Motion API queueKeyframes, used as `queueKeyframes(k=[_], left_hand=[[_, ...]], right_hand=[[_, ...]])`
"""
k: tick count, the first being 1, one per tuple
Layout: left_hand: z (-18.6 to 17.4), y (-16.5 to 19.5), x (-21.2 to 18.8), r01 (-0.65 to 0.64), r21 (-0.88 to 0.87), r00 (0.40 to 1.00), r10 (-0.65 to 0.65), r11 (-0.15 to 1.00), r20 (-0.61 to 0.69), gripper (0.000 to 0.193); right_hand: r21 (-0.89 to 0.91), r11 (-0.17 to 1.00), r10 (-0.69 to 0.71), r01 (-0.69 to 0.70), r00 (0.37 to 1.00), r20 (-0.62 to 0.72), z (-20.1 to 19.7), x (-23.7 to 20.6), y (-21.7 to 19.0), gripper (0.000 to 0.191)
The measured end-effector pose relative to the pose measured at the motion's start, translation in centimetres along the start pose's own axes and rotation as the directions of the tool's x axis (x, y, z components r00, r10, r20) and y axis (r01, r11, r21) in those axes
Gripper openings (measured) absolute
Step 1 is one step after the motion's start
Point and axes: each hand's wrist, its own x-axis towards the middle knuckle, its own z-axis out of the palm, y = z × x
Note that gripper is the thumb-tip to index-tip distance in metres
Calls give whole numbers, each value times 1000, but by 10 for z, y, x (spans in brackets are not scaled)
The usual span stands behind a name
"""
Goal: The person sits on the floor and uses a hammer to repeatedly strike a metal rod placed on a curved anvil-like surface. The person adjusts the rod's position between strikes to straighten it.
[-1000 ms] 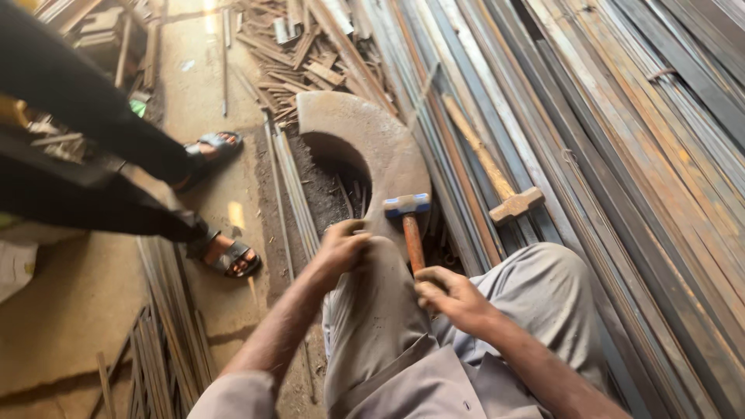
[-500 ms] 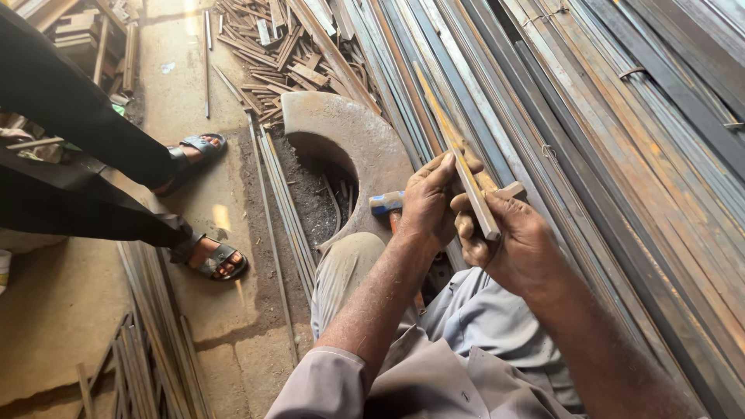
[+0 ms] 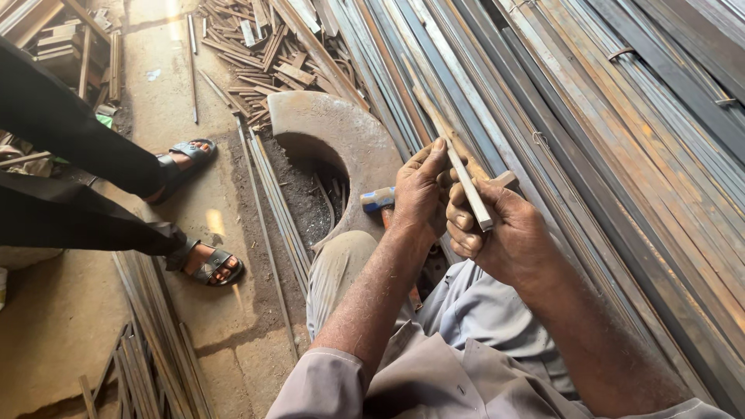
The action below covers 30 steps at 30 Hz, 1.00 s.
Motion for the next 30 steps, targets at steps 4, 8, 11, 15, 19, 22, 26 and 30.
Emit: queueKeyframes(k=[4, 8, 11, 15, 19, 22, 26, 30], left_hand=[[-4, -1, 8, 0, -7, 1000, -1, 1000, -16, 27], [-32, 17, 17, 66, 241, 986, -26, 968, -165, 30], [-86, 61, 15, 130, 576, 989, -63, 807, -135, 35], [-195, 118, -28, 179, 968, 976, 160, -179, -151, 29], [-290, 115, -128, 264, 917, 950, 243, -300, -194, 26], [-326, 62, -227, 414, 901, 860, 380, -128, -341, 32], [-317, 2, -359, 563, 812, 642, 536, 156, -549, 47], [-308, -25, -450, 625, 775, 531, 673, 99, -514, 48]], right_hand=[[-48, 999, 5, -6, 1000, -8, -3, 1, 5, 41], [-489, 872, -7, 1, 1000, -11, -13, -3, 29, 41], [-823, 568, 79, 5, 995, 61, -32, -15, 44, 31], [-997, 68, 22, 47, 999, 48, -71, -31, 53, 23], [-980, -185, -33, 78, 996, 85, -111, -30, 67, 27], [-986, -149, 49, -77, 995, -85, -137, -16, 73, 31], [-919, -326, 42, 223, 974, 222, -162, 33, 66, 32], [-938, -175, 12, 298, 954, 301, -166, 107, 69, 30]])
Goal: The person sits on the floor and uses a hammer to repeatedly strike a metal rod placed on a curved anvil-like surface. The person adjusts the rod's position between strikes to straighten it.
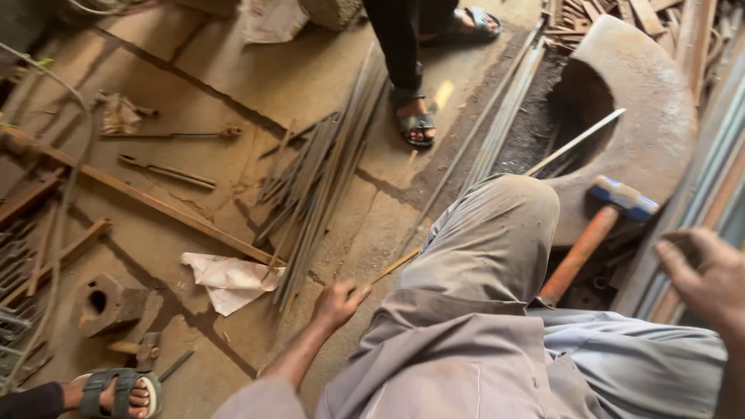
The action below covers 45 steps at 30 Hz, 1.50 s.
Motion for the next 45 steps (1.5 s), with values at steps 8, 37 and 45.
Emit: queueKeyframes(k=[8, 37, 45], left_hand=[[18, -71, -117, 267, -42, 950, -271, 963, -155, 55], [-8, -58, 84, 415, 535, 909, -365, 736, -204, 69], [98, -12, 116, -94, 295, 972, 152, 951, -179, 30]], right_hand=[[70, 984, 158, -161, 986, 59, 23, 34, 4, 31], [-350, 855, 438, -382, 894, 94, 15, -13, -20, 38], [-469, 843, 371, -263, 916, 152, 32, -11, -27, 36]])
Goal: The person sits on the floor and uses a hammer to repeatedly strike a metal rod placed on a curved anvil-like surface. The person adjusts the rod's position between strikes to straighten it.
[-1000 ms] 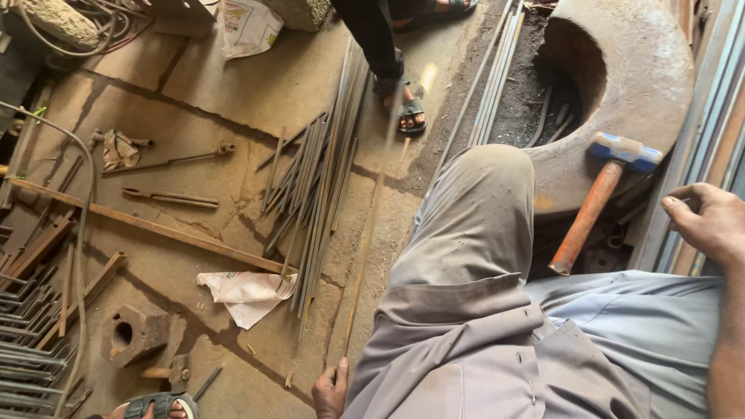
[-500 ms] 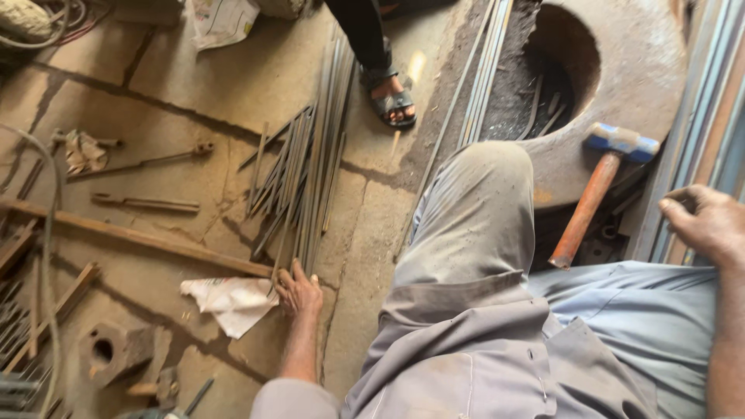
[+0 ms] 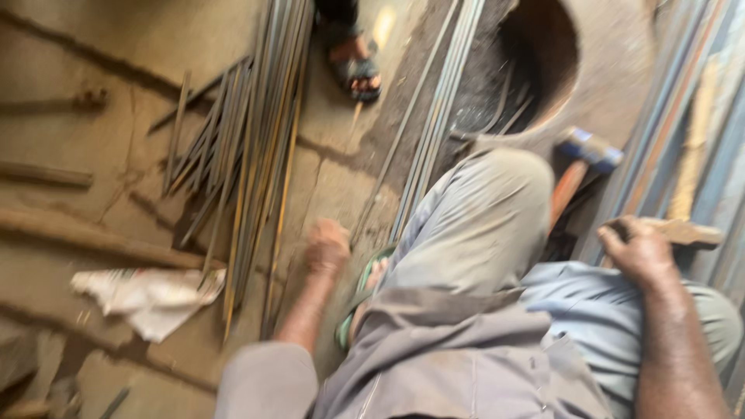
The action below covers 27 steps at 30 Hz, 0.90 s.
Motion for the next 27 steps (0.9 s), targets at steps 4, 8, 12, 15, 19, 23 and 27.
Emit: queueKeyframes(k=[4, 8, 12, 15, 19, 23, 27], left_hand=[[19, 78, 27, 124, -208, 909, -27, 970, 415, 33], [28, 106, 52, 130, -113, 822, -43, 985, 567, 40], [49, 111, 62, 116, -37, 803, -72, 993, 592, 26], [58, 113, 57, 241, -82, 791, -147, 967, 594, 32], [57, 110, 46, 140, -161, 839, -31, 977, 543, 35], [41, 104, 41, 341, -334, 818, -103, 879, 566, 45], [30, 97, 41, 105, -254, 808, 67, 961, 586, 46]], right_hand=[[50, 995, 84, -84, 996, -15, -7, 5, -9, 35], [37, 988, 148, -149, 989, 25, -7, 2, -15, 34], [63, 983, 170, -173, 984, 45, -7, 0, -12, 34], [76, 983, 160, -164, 985, 62, -5, 0, -10, 34], [147, 980, 125, -138, 988, 94, 0, 2, -8, 32], [215, 968, 114, -131, 989, 91, 0, -1, -8, 33], [255, 961, 81, -103, 992, 94, -1, -4, -12, 33]])
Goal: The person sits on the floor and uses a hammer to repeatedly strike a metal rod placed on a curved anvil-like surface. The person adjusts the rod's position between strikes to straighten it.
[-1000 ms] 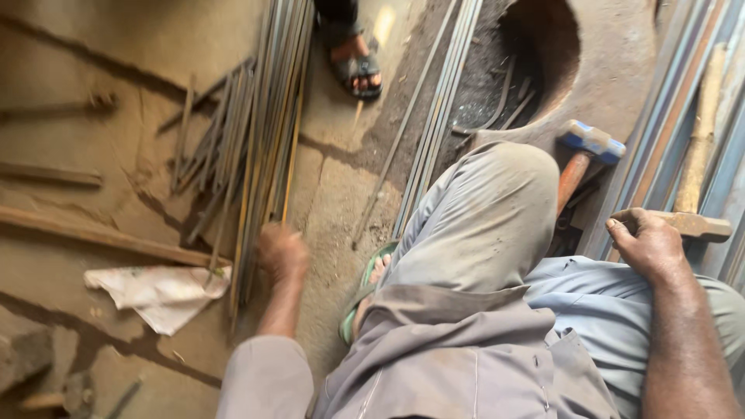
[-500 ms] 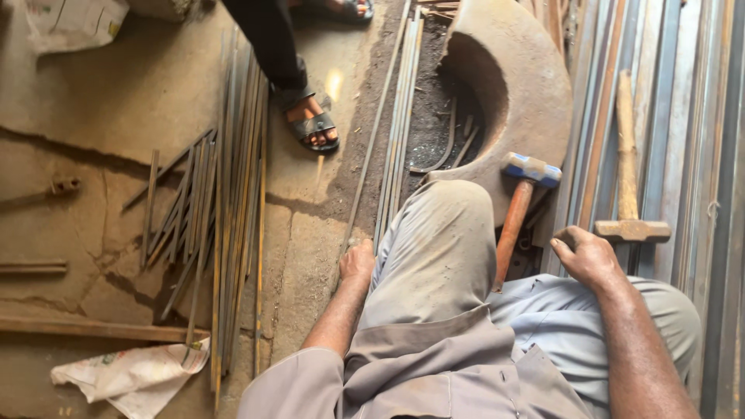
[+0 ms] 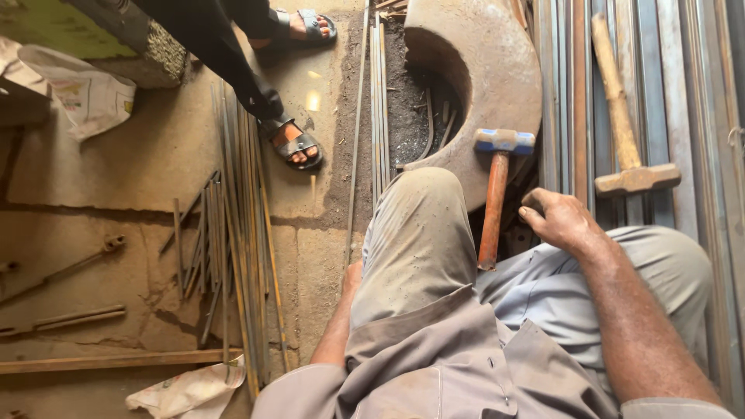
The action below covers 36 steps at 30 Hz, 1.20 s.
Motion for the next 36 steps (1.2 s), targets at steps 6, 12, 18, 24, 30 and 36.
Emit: queueKeyframes(k=[6, 12, 18, 24, 30, 36], left_hand=[[-2, 4, 2, -26, -21, 1000, 26, 999, 7, 44], [-28, -14, -27, 123, 183, 984, -96, 975, -149, 36], [-31, -39, -33, 300, -653, 937, -343, 695, 65, 31], [-4, -42, -55, 3, -277, 885, -132, 961, -447, 47], [-46, -38, -52, -282, -166, 858, 171, 945, -484, 30], [-69, -4, -11, -282, -22, 896, 255, 959, -363, 28]], right_hand=[[5, 997, 74, -75, 994, 81, 3, -5, 0, 33], [-8, 1000, 27, -27, 999, 45, 8, -7, 12, 35], [-8, 999, 42, -42, 996, 74, 17, 15, 13, 35], [-127, 992, 26, -14, 995, 94, 25, 19, 18, 35], [-55, 998, 33, -28, 994, 105, 30, 15, 25, 32], [-72, 997, 40, -35, 997, 67, 31, 16, 30, 31]])
